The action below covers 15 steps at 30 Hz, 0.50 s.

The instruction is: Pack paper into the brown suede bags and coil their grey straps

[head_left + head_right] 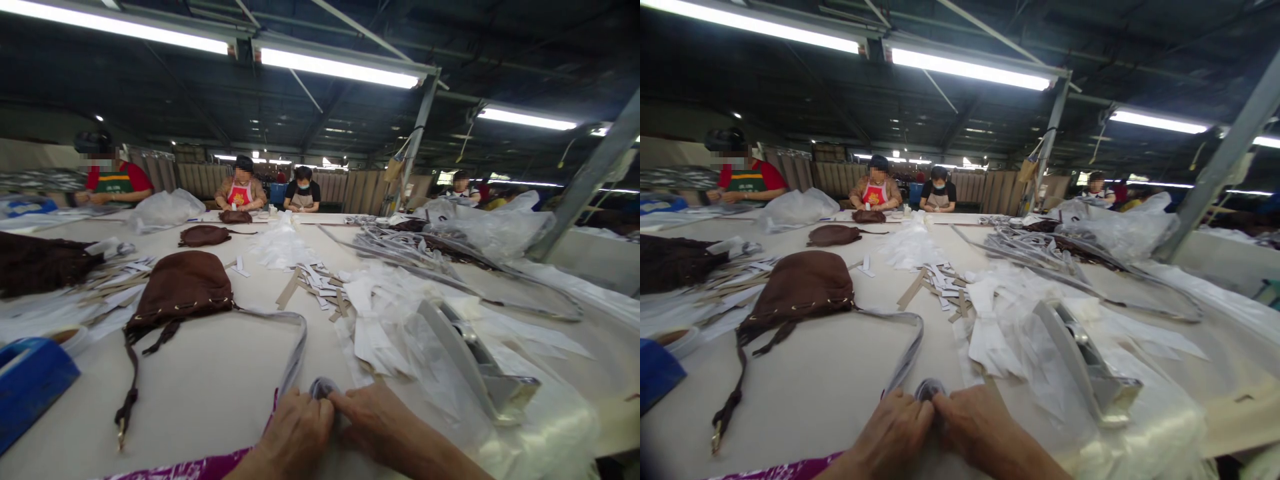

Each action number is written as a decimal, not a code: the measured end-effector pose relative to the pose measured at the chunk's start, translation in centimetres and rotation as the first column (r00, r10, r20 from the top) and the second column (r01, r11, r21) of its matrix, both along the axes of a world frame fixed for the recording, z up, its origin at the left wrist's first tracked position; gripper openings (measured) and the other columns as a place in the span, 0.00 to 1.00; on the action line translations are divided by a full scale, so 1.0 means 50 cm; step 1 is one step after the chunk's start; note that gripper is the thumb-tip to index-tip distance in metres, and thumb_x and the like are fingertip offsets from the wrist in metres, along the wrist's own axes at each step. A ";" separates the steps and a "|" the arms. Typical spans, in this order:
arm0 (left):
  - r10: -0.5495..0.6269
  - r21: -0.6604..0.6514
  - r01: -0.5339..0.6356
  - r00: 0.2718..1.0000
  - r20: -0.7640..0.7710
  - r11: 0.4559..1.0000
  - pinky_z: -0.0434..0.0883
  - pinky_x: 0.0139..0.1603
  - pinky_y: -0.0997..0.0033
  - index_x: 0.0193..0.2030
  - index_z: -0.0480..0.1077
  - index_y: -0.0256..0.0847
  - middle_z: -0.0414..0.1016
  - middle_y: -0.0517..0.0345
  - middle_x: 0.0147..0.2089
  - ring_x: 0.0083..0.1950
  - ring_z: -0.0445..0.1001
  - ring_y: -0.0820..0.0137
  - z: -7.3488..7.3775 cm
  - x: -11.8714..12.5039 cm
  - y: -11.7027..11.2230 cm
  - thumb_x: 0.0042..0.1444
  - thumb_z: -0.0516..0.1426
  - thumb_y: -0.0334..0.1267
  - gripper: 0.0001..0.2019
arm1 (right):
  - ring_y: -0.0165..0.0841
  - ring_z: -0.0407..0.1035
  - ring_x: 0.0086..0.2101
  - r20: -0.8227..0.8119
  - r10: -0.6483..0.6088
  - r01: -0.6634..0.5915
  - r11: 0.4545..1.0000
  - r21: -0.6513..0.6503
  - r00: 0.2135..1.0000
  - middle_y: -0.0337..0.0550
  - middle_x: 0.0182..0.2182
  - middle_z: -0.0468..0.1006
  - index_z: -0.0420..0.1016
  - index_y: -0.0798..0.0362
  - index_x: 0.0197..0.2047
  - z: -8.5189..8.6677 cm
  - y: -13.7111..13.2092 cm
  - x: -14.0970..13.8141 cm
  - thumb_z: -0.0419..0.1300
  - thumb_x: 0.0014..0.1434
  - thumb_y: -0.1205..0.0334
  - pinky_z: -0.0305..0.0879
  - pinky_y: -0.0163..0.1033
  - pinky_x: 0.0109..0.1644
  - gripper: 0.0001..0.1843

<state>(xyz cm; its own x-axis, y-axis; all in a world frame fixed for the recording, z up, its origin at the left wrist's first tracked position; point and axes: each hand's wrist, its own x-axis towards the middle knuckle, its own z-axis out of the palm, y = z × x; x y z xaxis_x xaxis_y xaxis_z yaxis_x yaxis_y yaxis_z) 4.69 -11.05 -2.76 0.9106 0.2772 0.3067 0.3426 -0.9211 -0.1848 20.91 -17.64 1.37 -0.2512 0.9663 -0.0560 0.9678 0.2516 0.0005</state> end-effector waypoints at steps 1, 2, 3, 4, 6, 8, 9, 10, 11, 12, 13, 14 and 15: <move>0.028 0.020 -0.029 0.999 0.039 0.999 0.60 0.29 0.66 0.32 0.59 0.41 0.72 0.60 0.27 0.26 0.70 0.66 -0.015 0.005 -0.010 0.54 0.53 0.24 0.08 | 0.34 0.71 0.27 -0.010 -0.030 0.030 0.999 0.017 0.999 0.42 0.29 0.79 0.70 0.52 0.37 -0.009 -0.001 -0.006 0.57 0.58 0.63 0.45 0.38 0.25 0.03; 0.038 0.020 -0.040 0.997 0.065 0.999 0.60 0.29 0.66 0.32 0.59 0.41 0.72 0.60 0.26 0.26 0.70 0.67 -0.025 0.007 -0.015 0.54 0.53 0.24 0.08 | 0.33 0.71 0.27 -0.030 -0.033 0.035 0.999 0.042 0.999 0.41 0.28 0.79 0.70 0.52 0.35 -0.020 -0.001 -0.009 0.55 0.60 0.65 0.46 0.38 0.25 0.03; 0.031 0.001 -0.032 0.996 0.080 0.999 0.60 0.29 0.66 0.33 0.60 0.41 0.72 0.61 0.26 0.25 0.70 0.67 -0.030 0.005 -0.016 0.54 0.54 0.25 0.08 | 0.32 0.72 0.27 -0.054 -0.008 0.012 0.998 0.067 0.999 0.40 0.28 0.79 0.70 0.52 0.34 -0.031 0.000 -0.008 0.54 0.61 0.66 0.47 0.37 0.26 0.06; 0.008 -0.031 -0.006 0.996 0.085 0.999 0.60 0.29 0.66 0.33 0.60 0.41 0.72 0.61 0.27 0.26 0.70 0.67 -0.027 -0.001 -0.012 0.55 0.55 0.27 0.07 | 0.31 0.72 0.28 -0.068 0.035 -0.029 0.996 0.087 0.997 0.38 0.28 0.78 0.69 0.52 0.33 -0.040 0.002 -0.003 0.53 0.62 0.66 0.48 0.37 0.26 0.07; -0.050 -0.107 0.059 0.996 0.080 0.992 0.60 0.30 0.66 0.35 0.61 0.42 0.73 0.63 0.29 0.28 0.70 0.66 -0.009 -0.017 0.004 0.57 0.57 0.34 0.06 | 0.31 0.72 0.29 -0.060 0.142 -0.135 0.986 0.098 0.988 0.37 0.29 0.78 0.70 0.51 0.33 -0.046 0.006 0.011 0.54 0.63 0.64 0.49 0.38 0.27 0.07; -0.090 -0.149 0.099 0.994 0.064 0.984 0.60 0.30 0.65 0.36 0.62 0.43 0.73 0.64 0.32 0.31 0.70 0.65 0.012 -0.030 0.020 0.57 0.58 0.39 0.07 | 0.31 0.72 0.29 -0.029 0.209 -0.206 0.975 0.080 0.977 0.37 0.29 0.78 0.70 0.52 0.33 -0.036 0.010 0.022 0.57 0.62 0.62 0.49 0.38 0.27 0.06; -0.090 -0.152 0.098 0.994 0.054 0.984 0.59 0.30 0.65 0.35 0.62 0.43 0.73 0.63 0.32 0.32 0.70 0.65 0.018 -0.032 0.023 0.57 0.58 0.39 0.07 | 0.31 0.72 0.29 -0.018 0.222 -0.221 0.973 0.068 0.975 0.38 0.29 0.78 0.70 0.52 0.33 -0.028 0.011 0.023 0.57 0.62 0.62 0.49 0.38 0.27 0.06; -0.077 -0.146 0.083 0.996 0.046 0.986 0.59 0.29 0.65 0.34 0.63 0.43 0.73 0.62 0.33 0.32 0.70 0.65 0.020 -0.031 0.022 0.56 0.59 0.37 0.06 | 0.31 0.72 0.30 -0.012 0.219 -0.218 0.974 0.054 0.976 0.38 0.30 0.78 0.70 0.52 0.33 -0.019 0.010 0.021 0.57 0.61 0.64 0.48 0.38 0.27 0.04; -0.051 -0.134 0.057 0.998 0.047 0.989 0.58 0.29 0.65 0.33 0.63 0.42 0.73 0.61 0.32 0.32 0.70 0.65 0.015 -0.026 0.017 0.55 0.58 0.34 0.06 | 0.31 0.72 0.29 -0.012 0.198 -0.198 0.980 0.038 0.980 0.39 0.30 0.79 0.71 0.52 0.34 -0.013 0.009 0.016 0.57 0.61 0.65 0.48 0.38 0.26 0.03; -0.014 -0.120 0.021 0.998 0.057 0.993 0.59 0.29 0.65 0.32 0.63 0.41 0.73 0.60 0.32 0.32 0.69 0.64 0.007 -0.019 0.008 0.54 0.58 0.31 0.06 | 0.32 0.73 0.29 -0.016 0.159 -0.159 0.987 0.021 0.987 0.39 0.31 0.79 0.71 0.52 0.36 -0.010 0.007 0.008 0.58 0.60 0.65 0.47 0.38 0.26 0.01; 0.027 -0.107 -0.019 0.997 0.076 0.994 0.59 0.30 0.64 0.32 0.63 0.41 0.72 0.59 0.31 0.32 0.69 0.64 -0.004 -0.012 -0.001 0.53 0.58 0.28 0.07 | 0.33 0.73 0.29 -0.023 0.103 -0.103 0.995 0.003 0.994 0.40 0.31 0.80 0.71 0.52 0.37 -0.012 0.004 -0.001 0.58 0.59 0.65 0.45 0.38 0.25 0.02; 0.063 -0.097 -0.054 0.993 0.097 0.994 0.59 0.30 0.64 0.31 0.63 0.41 0.72 0.58 0.31 0.32 0.69 0.64 -0.015 -0.006 -0.011 0.52 0.58 0.26 0.07 | 0.34 0.74 0.28 -0.033 0.035 -0.035 0.999 -0.012 0.999 0.40 0.30 0.80 0.71 0.52 0.38 -0.017 0.002 -0.010 0.58 0.58 0.65 0.44 0.39 0.25 0.03; 0.090 -0.093 -0.080 0.989 0.116 0.992 0.59 0.31 0.64 0.32 0.63 0.41 0.72 0.58 0.31 0.32 0.69 0.64 -0.024 -0.002 -0.018 0.52 0.58 0.25 0.08 | 0.35 0.74 0.28 -0.051 -0.028 0.027 0.999 -0.018 0.998 0.41 0.30 0.81 0.71 0.52 0.38 -0.025 0.000 -0.017 0.58 0.58 0.65 0.44 0.39 0.25 0.03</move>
